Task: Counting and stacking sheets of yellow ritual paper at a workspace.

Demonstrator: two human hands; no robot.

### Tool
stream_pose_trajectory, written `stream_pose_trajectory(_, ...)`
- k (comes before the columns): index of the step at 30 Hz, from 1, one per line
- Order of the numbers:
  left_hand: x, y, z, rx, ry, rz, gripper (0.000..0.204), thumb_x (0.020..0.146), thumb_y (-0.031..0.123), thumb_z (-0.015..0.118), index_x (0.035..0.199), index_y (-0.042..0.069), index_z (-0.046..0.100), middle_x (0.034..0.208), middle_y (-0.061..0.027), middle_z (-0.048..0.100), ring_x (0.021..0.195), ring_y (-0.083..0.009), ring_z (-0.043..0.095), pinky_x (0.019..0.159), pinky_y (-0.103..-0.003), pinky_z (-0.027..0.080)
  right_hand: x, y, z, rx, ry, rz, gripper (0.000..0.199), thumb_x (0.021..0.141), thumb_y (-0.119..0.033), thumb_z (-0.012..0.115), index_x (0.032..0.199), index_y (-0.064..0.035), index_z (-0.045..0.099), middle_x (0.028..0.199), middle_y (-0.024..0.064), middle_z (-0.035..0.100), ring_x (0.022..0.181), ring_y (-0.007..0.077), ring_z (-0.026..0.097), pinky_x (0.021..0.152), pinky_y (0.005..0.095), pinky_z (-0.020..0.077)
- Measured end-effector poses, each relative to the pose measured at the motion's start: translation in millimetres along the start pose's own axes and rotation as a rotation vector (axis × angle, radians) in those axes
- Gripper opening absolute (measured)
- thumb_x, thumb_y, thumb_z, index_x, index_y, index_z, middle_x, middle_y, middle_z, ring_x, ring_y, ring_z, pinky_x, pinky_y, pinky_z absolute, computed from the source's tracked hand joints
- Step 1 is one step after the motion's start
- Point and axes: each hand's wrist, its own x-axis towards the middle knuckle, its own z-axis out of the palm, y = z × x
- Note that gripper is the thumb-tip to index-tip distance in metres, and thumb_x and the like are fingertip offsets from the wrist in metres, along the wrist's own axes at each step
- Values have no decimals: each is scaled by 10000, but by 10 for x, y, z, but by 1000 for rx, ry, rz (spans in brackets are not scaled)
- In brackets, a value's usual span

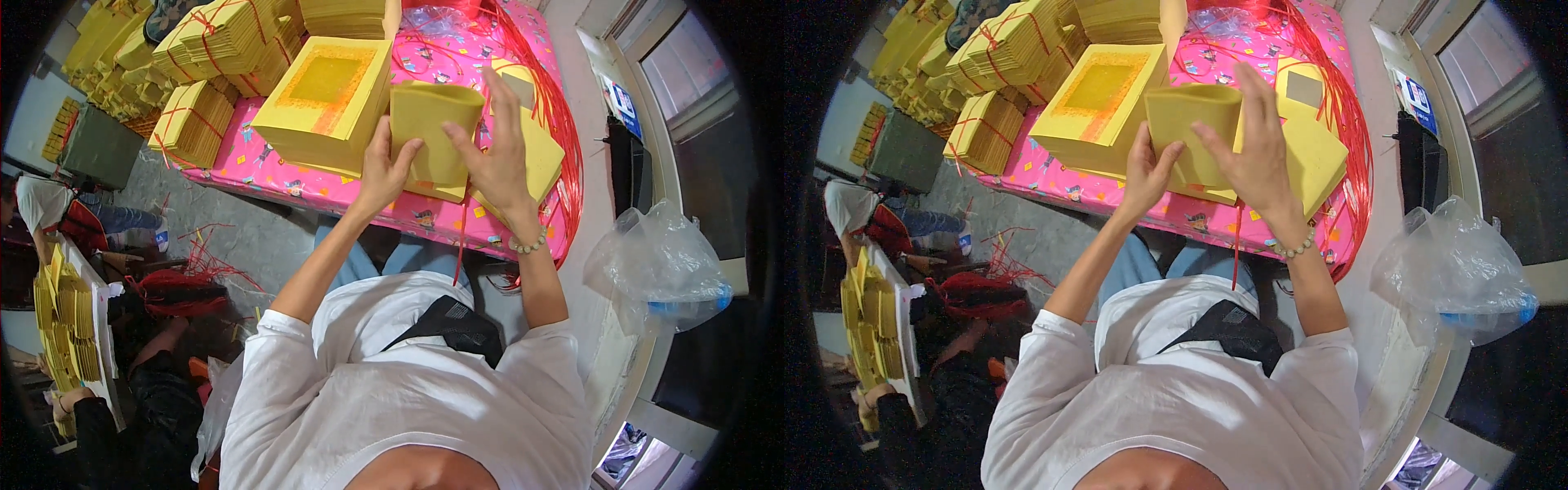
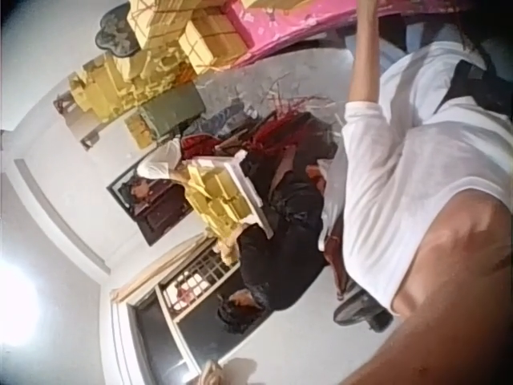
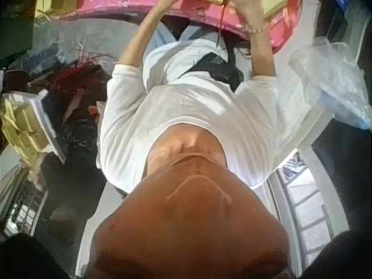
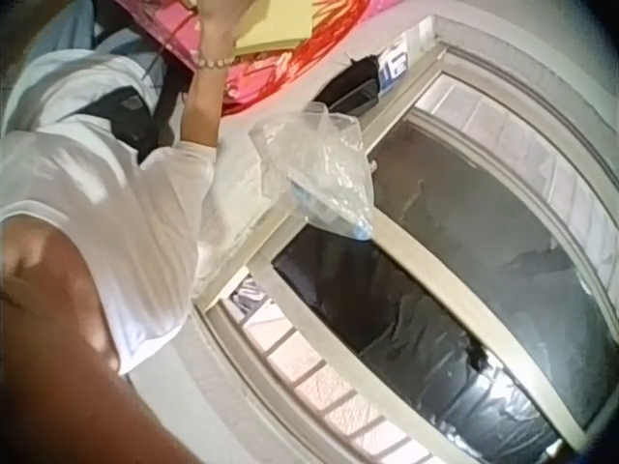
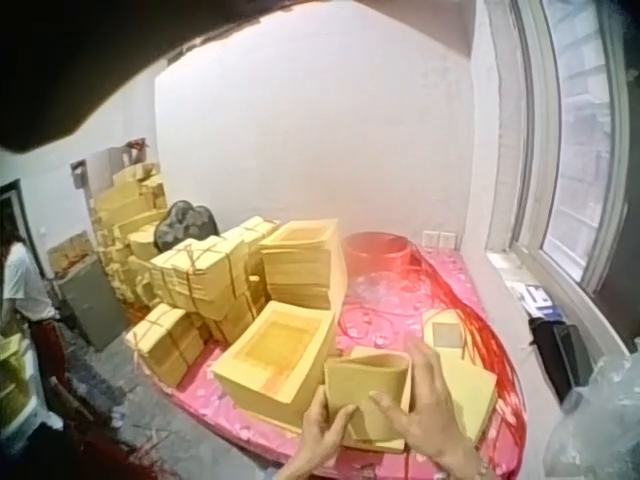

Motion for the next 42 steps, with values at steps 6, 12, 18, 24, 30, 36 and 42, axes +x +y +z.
stream_pose_trajectory(6, 247, 530, -8, -252, -147, -433, 360, 898, 120, 609, 1207, -16, 483, 1097, -90, 615, 1001, -129, 585, 879, -281, 468, -205, 175, 72, 484, -167, 468, 628, 876, -279, 664, 1313, 62, 367, 1182, 196, 567, 1004, 229, 616, 838, 325, 508)
stream_pose_trajectory(12, 292, 609, 2, -219, -221, -653, 398, 919, 211, 601, 1225, -12, 480, 1121, -103, 616, 1000, -144, 597, 848, -289, 486, -248, 184, 132, 906, -154, 752, 396, 911, -193, 618, 1203, 40, 487, 1077, 122, 631, 925, 149, 628, 776, 278, 522)
stream_pose_trajectory(18, 301, 541, -12, -288, -218, -758, 366, 922, 211, 592, 1179, -28, 489, 1087, -120, 615, 959, -164, 613, 828, -309, 497, -258, 180, 107, 996, -137, 827, 386, 909, -176, 618, 1201, 46, 499, 1078, 123, 631, 913, 149, 634, 771, 271, 525)
stream_pose_trajectory(24, 336, 523, -56, -271, -274, -772, 356, 910, 191, 604, 1167, -30, 494, 1070, -120, 615, 935, -180, 618, 816, -325, 503, -264, 180, 100, 1011, -143, 828, 386, 905, -172, 623, 1200, 45, 501, 1075, 126, 633, 916, 157, 637, 780, 279, 529)
stream_pose_trajectory(30, 367, 508, -43, -302, -258, -820, 331, 901, 159, 606, 1146, -33, 492, 1060, -129, 610, 925, -195, 620, 813, -337, 506, -255, 186, 83, 1021, -164, 843, 394, 903, -164, 627, 1204, 51, 492, 1091, 134, 627, 935, 165, 636, 796, 283, 532)
stream_pose_trajectory(36, 369, 510, -23, -329, -224, -815, 315, 904, 131, 584, 1147, -34, 471, 1084, -143, 594, 957, -204, 607, 817, -343, 503, -234, 170, 77, 1059, -174, 855, 392, 902, -149, 626, 1211, 47, 484, 1100, 128, 625, 941, 170, 636, 803, 287, 532)
stream_pose_trajectory(42, 343, 642, 46, -266, -210, -762, 322, 940, 137, 517, 1221, -10, 463, 1139, -123, 594, 1024, -184, 603, 882, -327, 496, -237, 189, 86, 978, -159, 756, 388, 896, -137, 633, 1206, 39, 479, 1091, 121, 624, 947, 156, 624, 807, 285, 524)
